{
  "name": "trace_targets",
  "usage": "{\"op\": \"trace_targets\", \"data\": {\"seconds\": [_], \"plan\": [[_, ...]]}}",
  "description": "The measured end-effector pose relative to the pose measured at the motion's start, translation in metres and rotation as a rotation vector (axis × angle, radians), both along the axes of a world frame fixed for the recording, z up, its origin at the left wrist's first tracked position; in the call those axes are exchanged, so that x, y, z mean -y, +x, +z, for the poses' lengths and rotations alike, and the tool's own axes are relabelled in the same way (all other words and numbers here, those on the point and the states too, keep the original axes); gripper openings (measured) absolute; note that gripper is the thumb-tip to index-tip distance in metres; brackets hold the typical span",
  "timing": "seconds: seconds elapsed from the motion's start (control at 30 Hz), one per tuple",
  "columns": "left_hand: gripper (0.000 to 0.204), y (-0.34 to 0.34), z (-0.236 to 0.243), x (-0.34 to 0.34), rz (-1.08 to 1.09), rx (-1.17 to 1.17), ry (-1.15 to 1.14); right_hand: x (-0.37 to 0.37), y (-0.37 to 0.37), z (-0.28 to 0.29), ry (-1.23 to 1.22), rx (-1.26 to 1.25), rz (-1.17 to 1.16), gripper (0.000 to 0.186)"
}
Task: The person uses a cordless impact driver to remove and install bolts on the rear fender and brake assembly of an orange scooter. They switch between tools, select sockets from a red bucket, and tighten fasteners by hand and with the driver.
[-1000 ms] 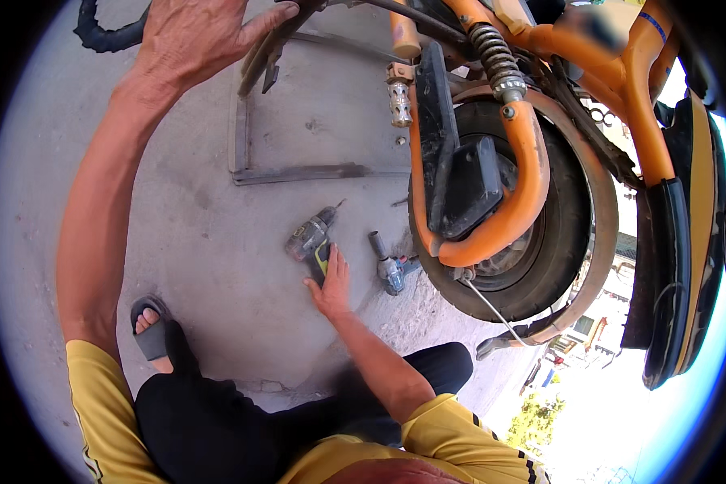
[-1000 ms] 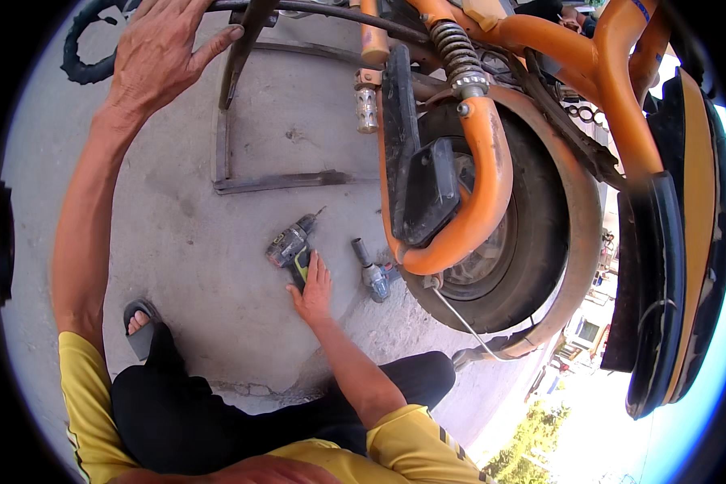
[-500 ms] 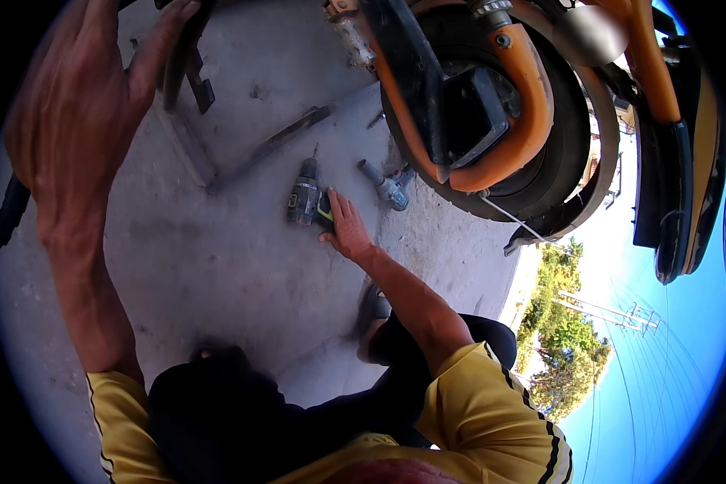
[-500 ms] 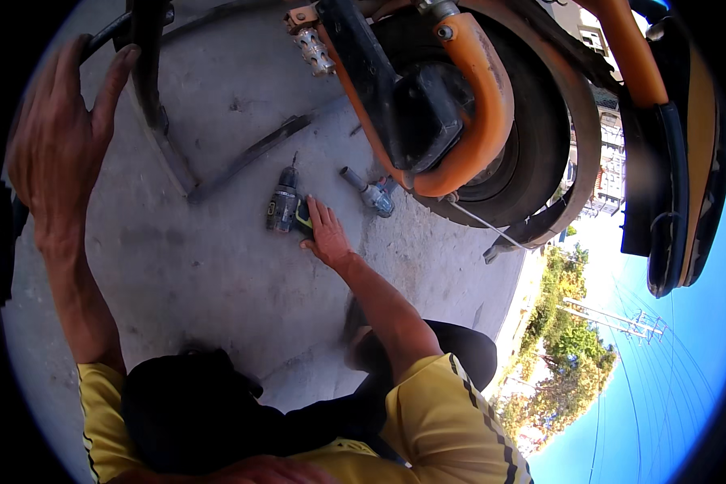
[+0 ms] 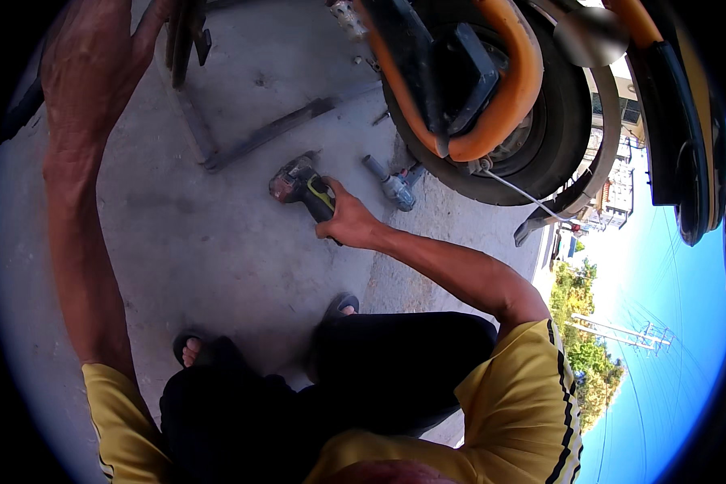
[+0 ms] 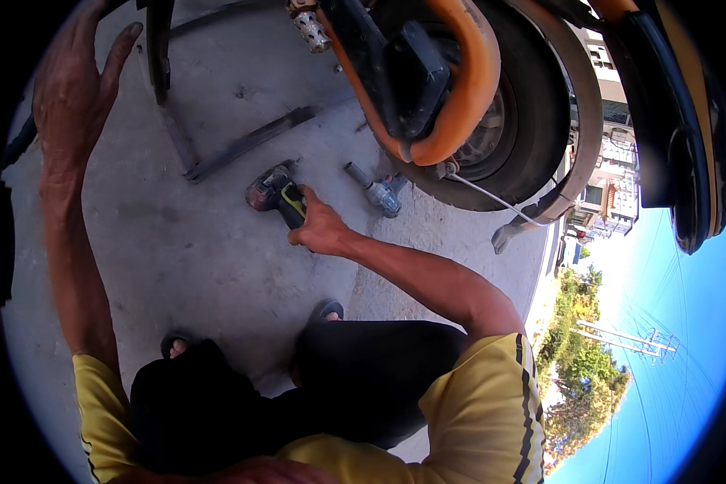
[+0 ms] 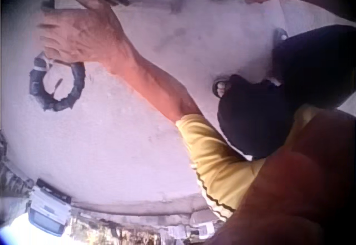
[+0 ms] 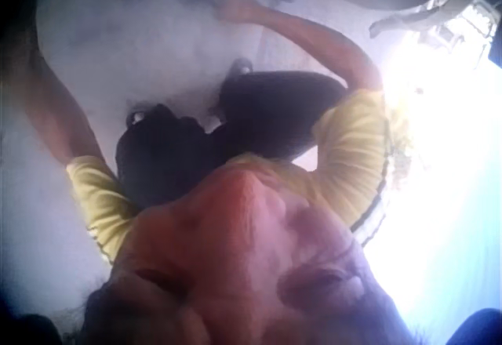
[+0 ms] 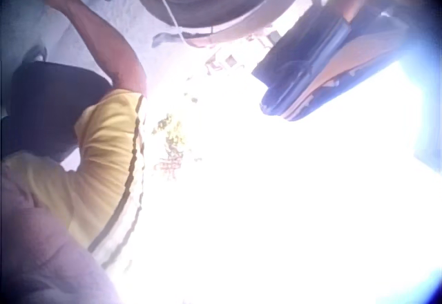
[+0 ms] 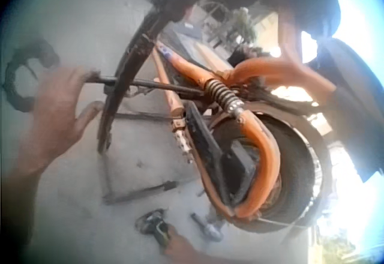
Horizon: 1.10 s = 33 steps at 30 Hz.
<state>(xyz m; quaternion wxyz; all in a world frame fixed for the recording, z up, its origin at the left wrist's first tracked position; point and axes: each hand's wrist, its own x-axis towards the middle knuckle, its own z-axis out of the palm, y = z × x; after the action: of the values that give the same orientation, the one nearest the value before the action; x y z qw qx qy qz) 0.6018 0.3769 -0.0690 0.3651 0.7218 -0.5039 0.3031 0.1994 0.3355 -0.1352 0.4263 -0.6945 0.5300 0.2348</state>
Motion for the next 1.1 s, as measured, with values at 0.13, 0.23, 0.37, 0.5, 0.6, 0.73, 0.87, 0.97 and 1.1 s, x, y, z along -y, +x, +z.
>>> {"op": "trace_targets", "data": {"seconds": [0.13,0.23,0.37,0.5,0.6,0.73,0.87,0.97,1.1], "plan": [[0.027,-0.106,-0.022,-0.075,-0.604,-0.499,-0.06,-0.03,-0.016,0.052,-0.021,0.247,-0.169,0.11],[0.027,-0.17,-0.052,-0.166,-0.678,-1.111,0.455,-0.038,0.013,0.059,-0.049,0.524,-0.065,0.11],[0.062,-0.23,-0.057,-0.149,-0.75,-1.45,0.353,-0.049,0.023,0.074,-0.095,0.78,0.034,0.11],[0.073,-0.244,0.0,-0.091,-0.735,-1.877,0.127,-0.055,0.019,0.088,-0.255,1.017,0.078,0.11],[0.071,-0.237,0.026,-0.065,-0.803,-1.955,0.015,-0.049,0.016,0.097,-0.399,1.078,0.123,0.113],[0.071,-0.23,0.069,-0.058,-0.921,-2.031,0.142,-0.028,0.005,0.148,-0.472,0.993,0.299,0.106],[0.047,-0.195,0.066,-0.062,-0.897,-2.004,0.1,0.008,-0.002,0.179,-1.015,1.027,0.325,0.086],[0.05,-0.197,0.055,-0.049,-0.881,-1.87,0.058,0.048,-0.015,0.183,-1.391,0.96,0.13,0.082],[0.045,-0.207,0.021,-0.021,-1.042,-1.846,0.008,0.061,-0.021,0.188,-1.644,0.615,0.199,0.088]]}}
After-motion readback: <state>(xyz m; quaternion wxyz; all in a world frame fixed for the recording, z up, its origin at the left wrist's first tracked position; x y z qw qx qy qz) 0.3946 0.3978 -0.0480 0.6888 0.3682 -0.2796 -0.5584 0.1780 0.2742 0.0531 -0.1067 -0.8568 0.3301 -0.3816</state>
